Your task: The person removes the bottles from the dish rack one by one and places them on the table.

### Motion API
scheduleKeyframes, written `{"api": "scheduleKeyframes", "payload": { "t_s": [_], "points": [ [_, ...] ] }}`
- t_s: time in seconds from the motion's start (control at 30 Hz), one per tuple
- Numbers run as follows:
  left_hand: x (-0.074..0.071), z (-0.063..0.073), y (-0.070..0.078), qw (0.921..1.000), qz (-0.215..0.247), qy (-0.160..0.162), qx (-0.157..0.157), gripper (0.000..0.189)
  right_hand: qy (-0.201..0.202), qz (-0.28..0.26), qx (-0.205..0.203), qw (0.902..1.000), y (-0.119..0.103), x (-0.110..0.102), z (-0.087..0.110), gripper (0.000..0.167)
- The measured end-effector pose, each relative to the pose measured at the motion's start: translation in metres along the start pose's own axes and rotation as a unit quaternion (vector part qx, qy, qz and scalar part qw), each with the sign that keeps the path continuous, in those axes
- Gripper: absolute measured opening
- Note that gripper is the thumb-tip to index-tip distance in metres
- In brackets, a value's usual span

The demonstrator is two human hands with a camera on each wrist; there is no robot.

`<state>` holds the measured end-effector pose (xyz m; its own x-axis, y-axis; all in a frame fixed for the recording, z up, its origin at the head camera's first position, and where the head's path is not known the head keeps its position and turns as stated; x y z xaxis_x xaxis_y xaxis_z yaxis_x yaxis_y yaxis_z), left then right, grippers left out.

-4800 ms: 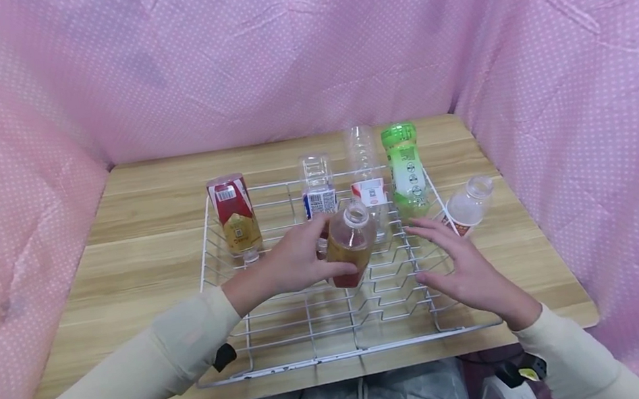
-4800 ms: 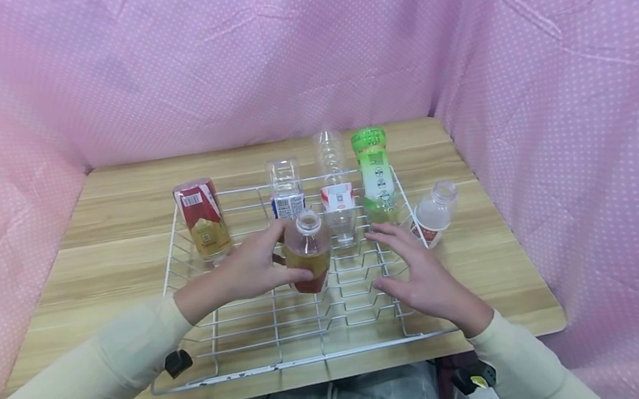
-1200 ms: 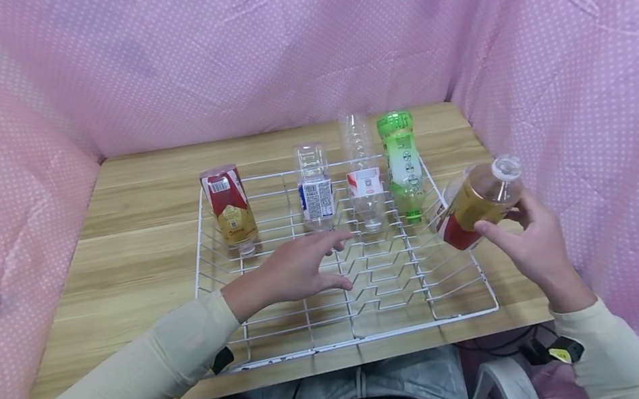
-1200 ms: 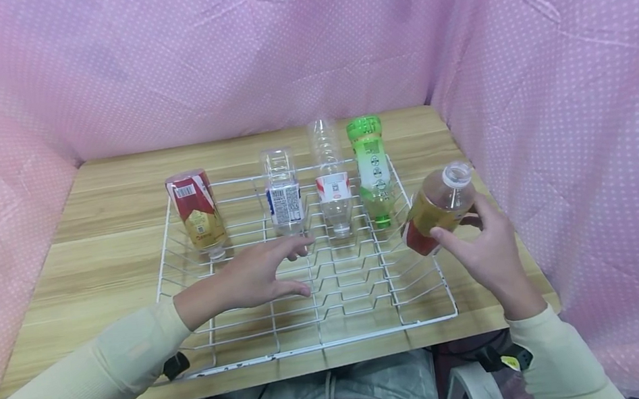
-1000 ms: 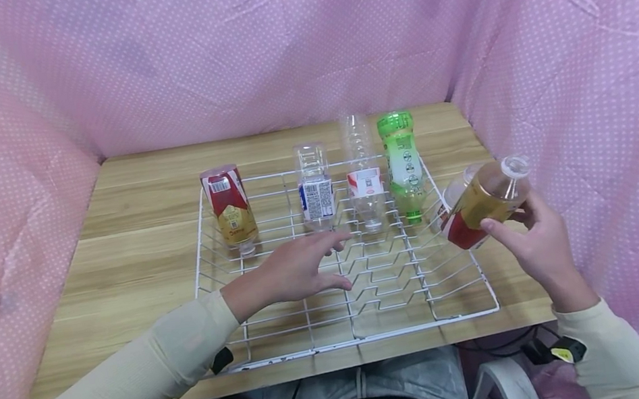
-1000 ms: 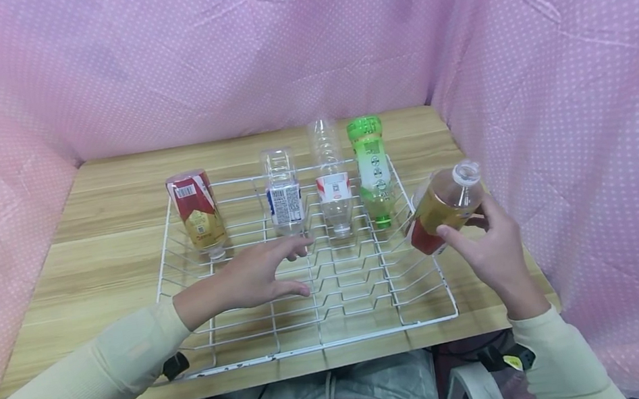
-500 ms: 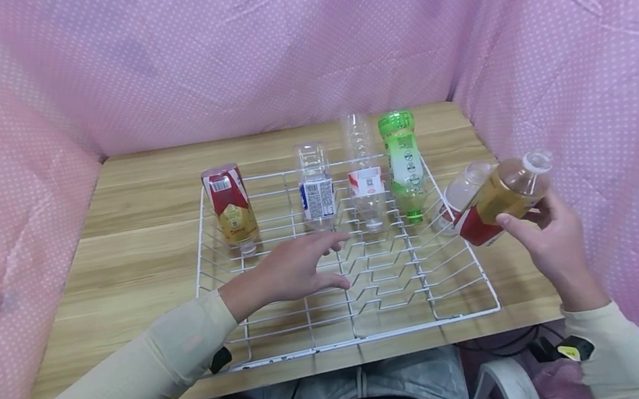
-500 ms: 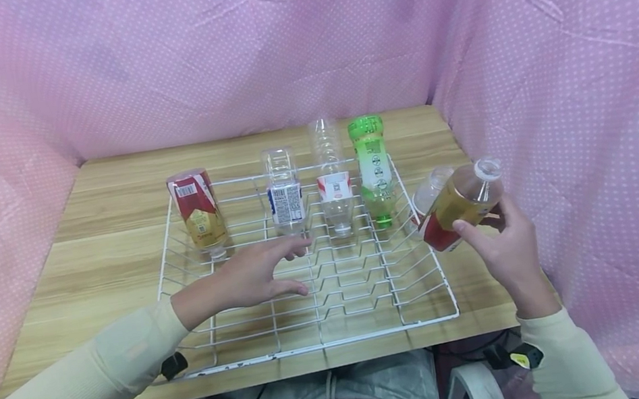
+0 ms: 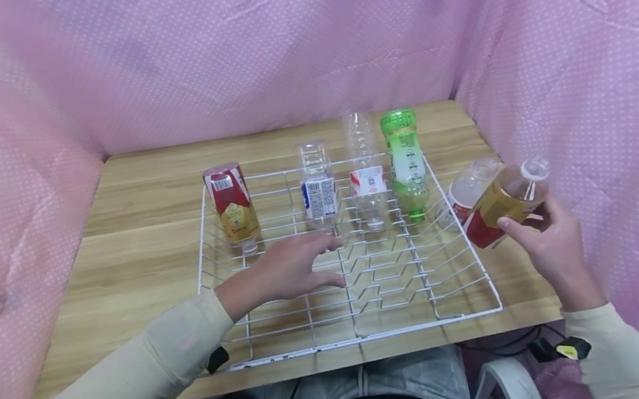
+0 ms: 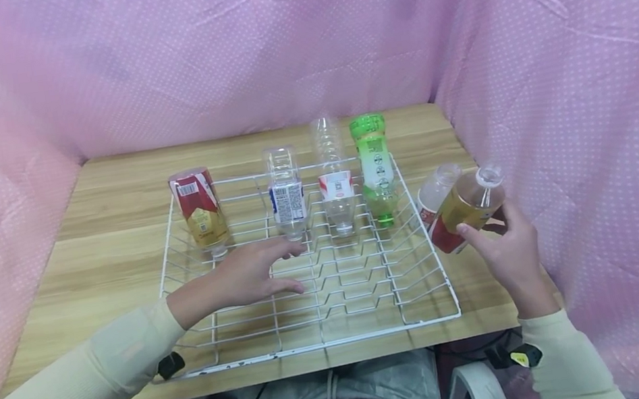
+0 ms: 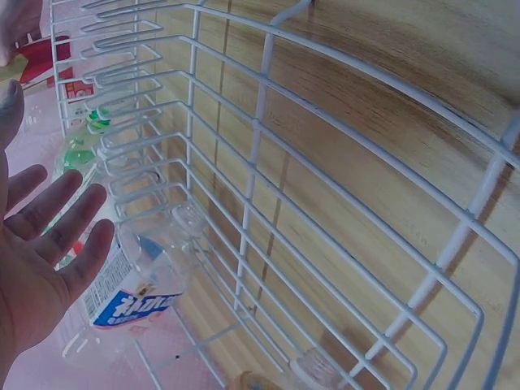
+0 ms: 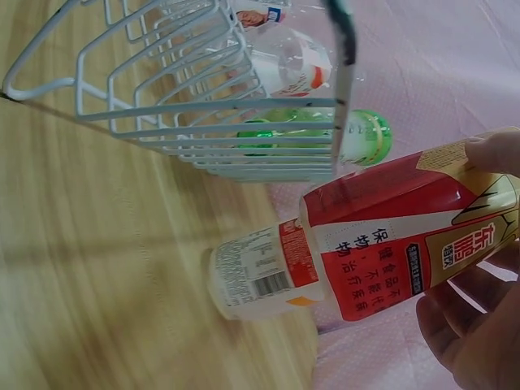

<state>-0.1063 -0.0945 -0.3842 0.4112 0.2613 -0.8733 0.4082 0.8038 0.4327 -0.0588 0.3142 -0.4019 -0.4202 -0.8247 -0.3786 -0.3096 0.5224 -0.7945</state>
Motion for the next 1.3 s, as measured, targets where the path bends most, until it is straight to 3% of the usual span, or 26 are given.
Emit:
{"api": "scheduleKeyframes", "payload": {
  "t_s": [0.4,0.57,0.73,0.83,0.97,1.07,1.3],
  "points": [
    [-0.017,0.002,-0.017,0.9973,-0.064,0.035,0.007,0.048,-0.024,0.025,0.037,0.9987,0.022,0.007,0.014,0.055],
    [-0.03,0.005,-0.033,0.9898,-0.127,0.063,0.014,0.04,-0.029,0.023,0.031,0.9988,0.028,0.009,0.017,0.057],
    [-0.043,0.009,-0.049,0.9773,-0.206,0.05,-0.013,0.042,-0.037,0.027,0.038,0.9982,0.033,0.01,0.019,0.063],
    [-0.051,0.012,-0.057,0.9598,-0.275,0.056,-0.011,0.038,-0.039,0.031,0.045,0.9977,0.035,0.011,0.021,0.062],
    [-0.062,0.014,-0.069,0.9205,-0.379,0.094,0.018,0.034,-0.042,0.034,0.051,0.9972,0.036,0.012,0.022,0.06],
    [-0.071,0.013,-0.076,0.8953,-0.43,0.112,0.031,0.041,-0.045,0.034,0.051,0.9971,0.035,0.013,0.023,0.059],
    [-0.081,0.007,-0.083,0.854,-0.499,0.132,0.064,0.038,-0.044,0.027,0.049,0.9975,0.037,0.014,0.025,0.057]
  ]
}}
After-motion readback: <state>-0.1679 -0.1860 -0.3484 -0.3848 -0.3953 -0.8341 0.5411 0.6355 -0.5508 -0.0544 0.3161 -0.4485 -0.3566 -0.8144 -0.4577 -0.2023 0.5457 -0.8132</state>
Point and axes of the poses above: each hand's wrist, its own z-axis away from the middle knuckle, its own x-axis out of the palm, y = z × x, the point moved 1 cm from there along -z, towards the middle knuckle, and after that the axes turned 12 degrees about -x, right-handed, at the moved point
